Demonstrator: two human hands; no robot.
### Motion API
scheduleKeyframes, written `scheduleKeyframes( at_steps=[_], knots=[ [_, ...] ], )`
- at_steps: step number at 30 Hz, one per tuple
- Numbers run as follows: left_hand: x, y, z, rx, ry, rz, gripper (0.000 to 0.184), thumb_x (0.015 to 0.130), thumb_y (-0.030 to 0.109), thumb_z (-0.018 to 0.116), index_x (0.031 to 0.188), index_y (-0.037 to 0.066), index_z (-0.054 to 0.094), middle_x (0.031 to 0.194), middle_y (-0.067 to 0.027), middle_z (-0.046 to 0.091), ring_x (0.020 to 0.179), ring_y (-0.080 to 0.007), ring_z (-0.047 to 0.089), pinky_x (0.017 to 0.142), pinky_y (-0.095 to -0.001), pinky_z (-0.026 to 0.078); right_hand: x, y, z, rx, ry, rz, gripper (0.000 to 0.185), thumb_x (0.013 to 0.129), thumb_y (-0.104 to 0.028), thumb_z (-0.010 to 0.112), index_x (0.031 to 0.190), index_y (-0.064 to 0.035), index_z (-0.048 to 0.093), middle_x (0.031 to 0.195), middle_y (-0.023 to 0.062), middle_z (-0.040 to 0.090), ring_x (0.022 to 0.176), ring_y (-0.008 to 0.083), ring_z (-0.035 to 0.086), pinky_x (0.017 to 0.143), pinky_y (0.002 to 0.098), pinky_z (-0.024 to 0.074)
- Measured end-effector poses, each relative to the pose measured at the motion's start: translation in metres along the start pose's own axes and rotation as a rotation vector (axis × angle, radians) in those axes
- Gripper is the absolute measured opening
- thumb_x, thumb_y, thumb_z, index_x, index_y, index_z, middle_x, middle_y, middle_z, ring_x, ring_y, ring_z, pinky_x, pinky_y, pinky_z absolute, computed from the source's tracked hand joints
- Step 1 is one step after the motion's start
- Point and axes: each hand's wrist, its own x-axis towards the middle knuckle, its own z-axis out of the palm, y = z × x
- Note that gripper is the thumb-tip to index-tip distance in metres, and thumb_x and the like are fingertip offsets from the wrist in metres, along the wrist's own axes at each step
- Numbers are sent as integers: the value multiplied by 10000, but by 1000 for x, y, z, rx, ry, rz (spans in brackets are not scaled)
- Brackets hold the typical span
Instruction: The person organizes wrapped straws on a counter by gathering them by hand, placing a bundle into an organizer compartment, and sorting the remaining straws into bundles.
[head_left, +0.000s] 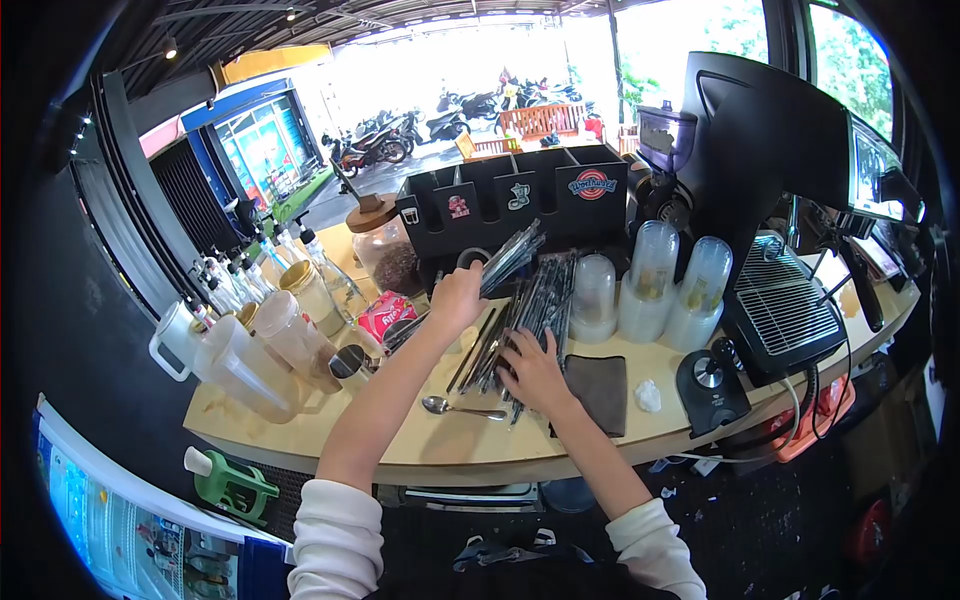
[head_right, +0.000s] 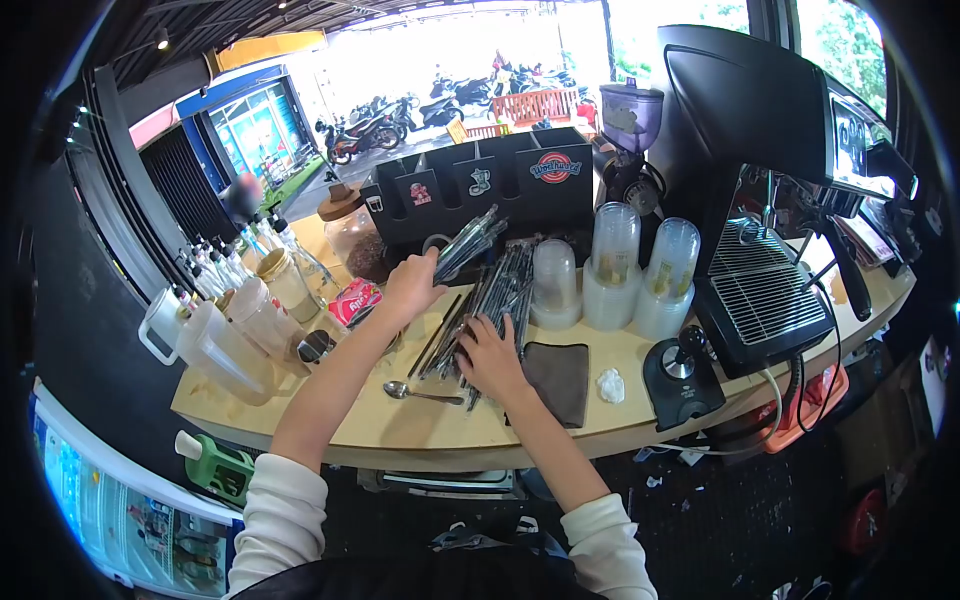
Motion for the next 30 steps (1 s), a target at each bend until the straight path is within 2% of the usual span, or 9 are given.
scheduleKeyframes(
  at_steps=[4, 6, 10, 12, 20, 24, 28, 29, 30],
  knots=[
    [1, -1, 2, -198, 132, 17, 465, 626, 238, 732, 941, -11, 499, 751, -198, 593, 720, -323, 608, 623, -392, 486, 4, 1, -2, 56, 138, 112, 273, 745, -145, 572, 997, -58, 516, 1113, 106, 450, 1109, 255, 399, 964, 492, 225],
    [2, 3, -2, -553, 209, 17, 414, 654, 262, 723, 888, -14, 522, 649, -136, 587, 599, -236, 615, 553, -334, 476, 5, 0, -5, 88, 177, 123, 259, 750, -131, 566, 990, -54, 508, 1098, 109, 454, 1092, 256, 411, 958, 485, 238],
    [2, 10, -9, -757, 310, -57, 326, 681, 234, 702, 829, -6, 538, 647, -113, 602, 588, -189, 605, 562, -302, 460, 6, 1, -5, 131, 240, 103, 252, 746, -109, 569, 983, -45, 510, 1061, 121, 472, 1033, 275, 441, 931, 435, 279],
    [4, 9, -11, -887, 528, -17, 309, 703, 248, 705, 790, 2, 538, 603, -24, 562, 495, -83, 540, 488, -237, 438, 6, 1, -6, 139, 263, 89, 256, 738, -94, 578, 979, -40, 514, 1050, 128, 483, 1007, 284, 455, 915, 413, 298],
    [-8, 0, 33, -1035, 726, -174, 217, 690, 152, 709, 766, 10, 562, 684, -33, 605, 613, -88, 553, 596, -236, 438, 6, 1, -7, 182, 255, 96, 231, 738, -92, 565, 956, -44, 504, 1009, 121, 482, 985, 275, 462, 872, 405, 322],
    [-7, -8, 63, -1194, 633, -130, 223, 683, 145, 714, 772, -1, 570, 697, -31, 607, 618, -91, 555, 595, -231, 440, 6, -1, -7, 187, 247, 96, 242, 732, -68, 570, 963, -32, 509, 1019, 123, 484, 980, 285, 466, 877, 404, 330],
    [-14, -10, 80, -1135, 512, -103, 171, 710, 126, 681, 761, -1, 578, 720, -35, 614, 639, -90, 560, 605, -231, 442, 7, -2, -11, 203, 227, 105, 297, 720, -94, 592, 998, -31, 510, 1044, 127, 475, 1001, 290, 456, 885, 414, 322],
    [-11, -3, 83, -1208, 651, -41, 168, 748, 124, 650, 784, -16, 565, 729, -47, 615, 613, -90, 561, 576, -235, 450, 7, -4, -13, 201, 227, 103, 297, 720, -94, 592, 998, -31, 510, 1044, 127, 475, 1001, 290, 456, 885, 414, 322],
    [-9, -4, 87, -1209, 653, -40, 168, 748, 124, 650, 784, -16, 565, 729, -47, 615, 613, -90, 561, 576, -235, 450, 7, -6, -16, 193, 186, 71, 316, 721, -119, 591, 1014, -32, 510, 1069, 135, 466, 1036, 290, 437, 909, 423, 299]
  ],
)
